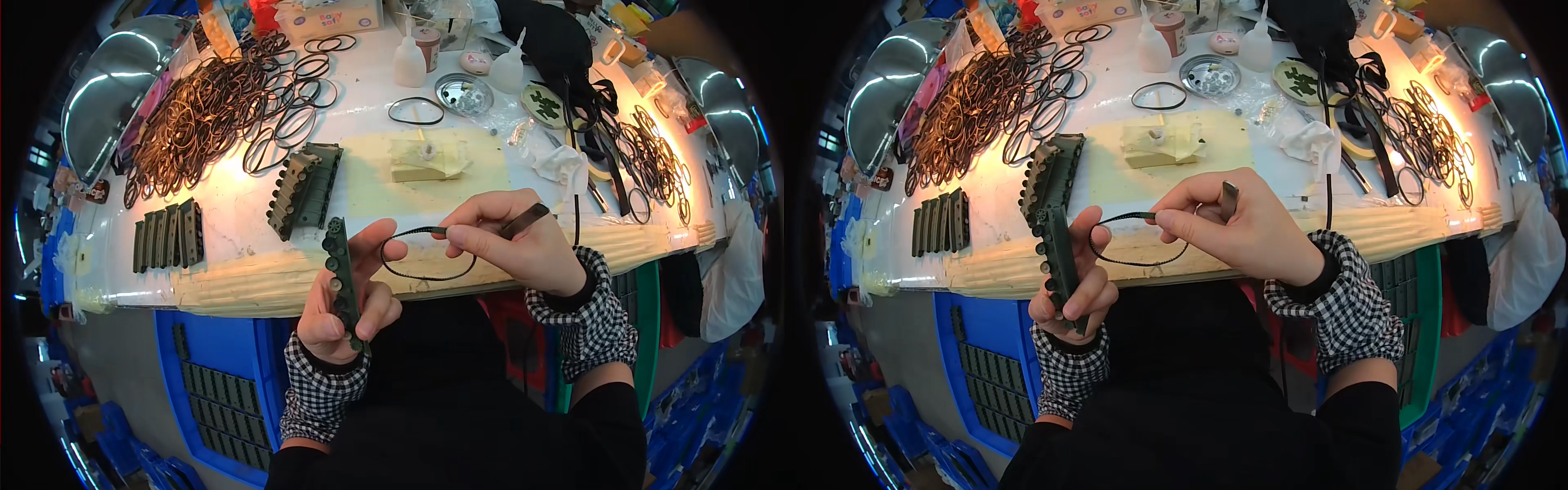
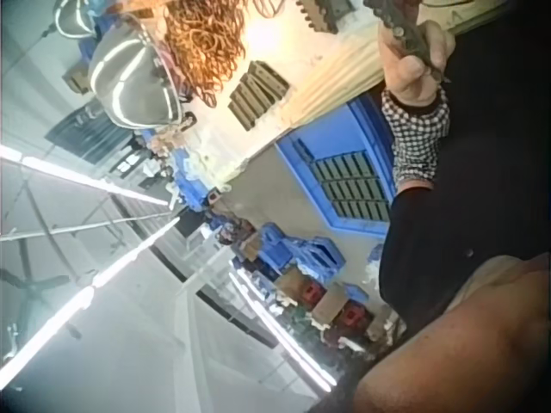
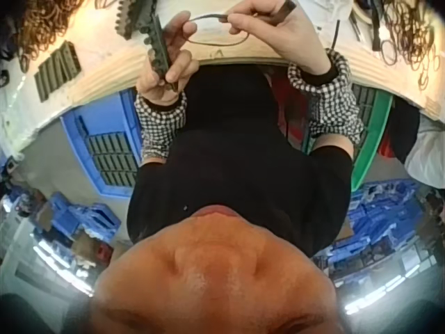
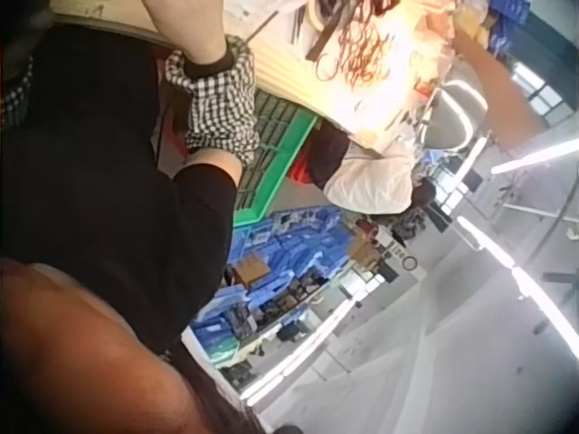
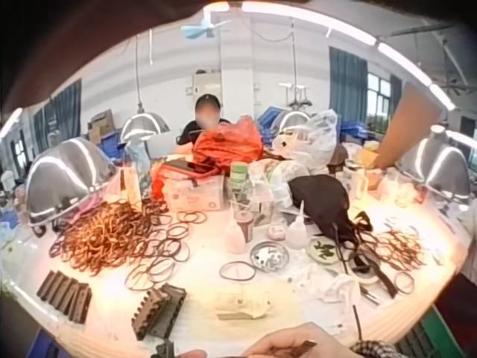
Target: Assembling small plastic components by inserting wires and rings using tweezers.
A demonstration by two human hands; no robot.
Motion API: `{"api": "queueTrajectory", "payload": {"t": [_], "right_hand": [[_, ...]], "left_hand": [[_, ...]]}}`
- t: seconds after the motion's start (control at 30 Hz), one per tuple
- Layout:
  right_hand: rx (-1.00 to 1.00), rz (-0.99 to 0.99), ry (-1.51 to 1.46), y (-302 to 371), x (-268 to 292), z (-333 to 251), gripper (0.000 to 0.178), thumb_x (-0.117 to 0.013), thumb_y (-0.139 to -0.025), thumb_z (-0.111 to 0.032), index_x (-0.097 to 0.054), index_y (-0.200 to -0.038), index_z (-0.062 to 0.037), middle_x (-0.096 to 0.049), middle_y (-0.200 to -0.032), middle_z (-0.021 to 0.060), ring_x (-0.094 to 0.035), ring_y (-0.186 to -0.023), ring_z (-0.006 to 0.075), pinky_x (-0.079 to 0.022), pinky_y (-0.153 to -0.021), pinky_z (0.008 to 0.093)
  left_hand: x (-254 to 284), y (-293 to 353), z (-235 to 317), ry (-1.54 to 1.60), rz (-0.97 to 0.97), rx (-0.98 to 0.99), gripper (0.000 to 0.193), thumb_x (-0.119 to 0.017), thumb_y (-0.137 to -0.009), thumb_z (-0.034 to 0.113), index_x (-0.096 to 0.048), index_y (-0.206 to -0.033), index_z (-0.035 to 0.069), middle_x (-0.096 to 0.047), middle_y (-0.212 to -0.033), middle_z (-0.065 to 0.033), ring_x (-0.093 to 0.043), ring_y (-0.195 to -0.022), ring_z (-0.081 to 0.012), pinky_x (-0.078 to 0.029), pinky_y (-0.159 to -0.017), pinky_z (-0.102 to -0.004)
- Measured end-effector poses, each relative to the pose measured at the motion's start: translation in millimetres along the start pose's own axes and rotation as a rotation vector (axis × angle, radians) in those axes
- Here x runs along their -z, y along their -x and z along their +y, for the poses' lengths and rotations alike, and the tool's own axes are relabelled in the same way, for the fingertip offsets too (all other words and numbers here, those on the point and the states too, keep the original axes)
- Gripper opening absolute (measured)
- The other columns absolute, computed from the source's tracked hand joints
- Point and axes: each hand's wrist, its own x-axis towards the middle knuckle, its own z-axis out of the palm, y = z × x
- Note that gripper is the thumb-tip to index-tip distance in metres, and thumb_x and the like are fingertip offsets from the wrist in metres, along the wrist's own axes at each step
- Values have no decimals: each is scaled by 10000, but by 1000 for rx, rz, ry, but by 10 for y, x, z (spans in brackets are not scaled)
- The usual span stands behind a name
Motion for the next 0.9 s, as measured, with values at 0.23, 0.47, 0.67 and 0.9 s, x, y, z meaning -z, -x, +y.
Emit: {"api": "queueTrajectory", "payload": {"t": [0.23, 0.47, 0.67, 0.9], "right_hand": [[424, 125, 500, 34, 14, -124, 201, -711, -798, -13, -714, -991, -68, -610, -750, 30, -514, -582, 97, -369, -517, 239], [404, 178, 501, 67, -234, -250, 135, -737, -767, -5, -668, -883, 5, -653, -759, 63, -607, -637, 140, -440, -533, 252], [384, 217, 505, 5, -229, -130, 77, -691, -813, -21, -659, -884, -22, -649, -772, 48, -584, -609, 95, -412, -504, 232], [641, 73, 645, 13, -218, -141, 112, -666, -819, -47, -587, -898, -46, -625, -802, 84, -618, -632, 259, -471, -545, 323]], "left_hand": [[-208, -93, -46, -468, 295, -132, 576, -568, -942, 209, -308, -1407, -9, -480, -1323, -188, -609, -862, -189, -493, -747, -314], [-295, -102, -225, -615, 312, -62, 306, -435, -1017, 167, -409, -1271, -2, -626, -1084, -147, -628, -970, -203, -513, -876, -339], [-247, -54, -233, -572, 278, -8, 308, -444, -1001, 96, -398, -1287, -7, -607, -1087, -134, -625, -977, -195, -509, -876, -329], [-353, -64, -74, -880, 126, 169, 416, -636, -874, -4, -429, -1235, -22, -582, -1079, -105, -600, -966, -132, -509, -853, -275]]}}
